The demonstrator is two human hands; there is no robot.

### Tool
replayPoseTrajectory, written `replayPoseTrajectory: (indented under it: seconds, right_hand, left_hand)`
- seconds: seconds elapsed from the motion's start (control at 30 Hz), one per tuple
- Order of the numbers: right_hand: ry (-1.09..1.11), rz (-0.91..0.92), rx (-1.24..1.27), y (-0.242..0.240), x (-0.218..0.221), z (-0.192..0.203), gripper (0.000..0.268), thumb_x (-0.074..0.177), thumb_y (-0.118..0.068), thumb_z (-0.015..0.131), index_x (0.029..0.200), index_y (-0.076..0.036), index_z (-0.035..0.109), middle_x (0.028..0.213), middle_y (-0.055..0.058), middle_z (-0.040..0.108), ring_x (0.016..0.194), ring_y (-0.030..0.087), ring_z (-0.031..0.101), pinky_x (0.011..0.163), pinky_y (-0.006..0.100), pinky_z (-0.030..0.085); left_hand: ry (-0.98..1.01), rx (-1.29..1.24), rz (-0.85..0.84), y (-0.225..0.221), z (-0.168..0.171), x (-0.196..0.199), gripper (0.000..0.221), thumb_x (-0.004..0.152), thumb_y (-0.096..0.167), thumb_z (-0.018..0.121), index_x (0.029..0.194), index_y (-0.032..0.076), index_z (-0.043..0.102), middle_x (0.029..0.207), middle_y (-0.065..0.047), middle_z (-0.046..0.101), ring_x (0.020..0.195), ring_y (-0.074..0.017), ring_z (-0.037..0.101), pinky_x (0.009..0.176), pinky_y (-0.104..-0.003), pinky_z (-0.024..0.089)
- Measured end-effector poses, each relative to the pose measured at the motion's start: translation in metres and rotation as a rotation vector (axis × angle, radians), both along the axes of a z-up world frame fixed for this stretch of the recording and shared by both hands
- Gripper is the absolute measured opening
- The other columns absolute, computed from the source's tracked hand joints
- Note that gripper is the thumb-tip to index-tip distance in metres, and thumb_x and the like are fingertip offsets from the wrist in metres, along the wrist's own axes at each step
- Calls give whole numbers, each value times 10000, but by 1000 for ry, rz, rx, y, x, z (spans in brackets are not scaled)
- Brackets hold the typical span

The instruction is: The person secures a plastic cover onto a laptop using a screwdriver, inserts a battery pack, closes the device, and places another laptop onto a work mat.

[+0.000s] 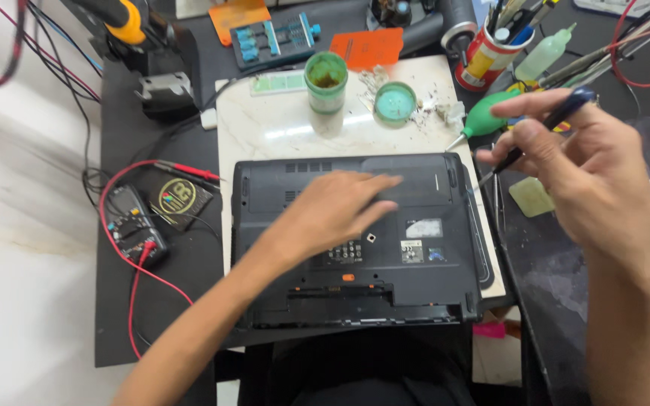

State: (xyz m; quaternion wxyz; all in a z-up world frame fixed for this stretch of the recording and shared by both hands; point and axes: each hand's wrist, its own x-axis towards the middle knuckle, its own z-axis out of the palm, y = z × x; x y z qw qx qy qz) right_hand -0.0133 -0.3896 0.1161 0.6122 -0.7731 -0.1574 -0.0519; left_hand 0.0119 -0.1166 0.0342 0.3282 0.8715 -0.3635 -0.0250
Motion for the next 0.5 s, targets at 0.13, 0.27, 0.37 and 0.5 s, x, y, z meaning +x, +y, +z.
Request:
replayPoseTrajectory:
  seconds: [0.13,0.27,0.37,0.5]
  right_hand:
    - [57,-40,442,-1,16,-21,183,1137,-98,585,1290,-1,619,1184,101,672,1033,165,690,1005,436,652]
    - [155,-90,596,-5,29,-41,205,1119,-101,601,1296,3,613,1130,122,666,1036,182,697,971,413,631]
    - [189,-119,482,-9,31,-46,255,1062,-87,613,1304,-7,601,1194,88,633,1082,172,693,950,382,611]
    - [198,-79,406,-5,32,-52,282,1031,-51,620,1306,2,588,1246,77,613,1108,169,674,968,372,604]
  left_hand:
    - [24,-324,-23,-39,15,3,450,950,297,696,1273,-6,615,1001,-210,741,910,-362,724,765,-427,550]
    - [173,-460,81,-64,-3,14,232,987,172,679,1158,19,649,875,-145,762,724,-265,749,648,-346,539]
    - [198,-570,143,-64,-21,19,183,983,114,669,1137,16,652,861,-119,765,731,-212,761,645,-319,551]
    - [152,-545,236,-55,-32,16,153,980,101,694,1096,8,659,865,-109,750,704,-184,720,647,-316,554]
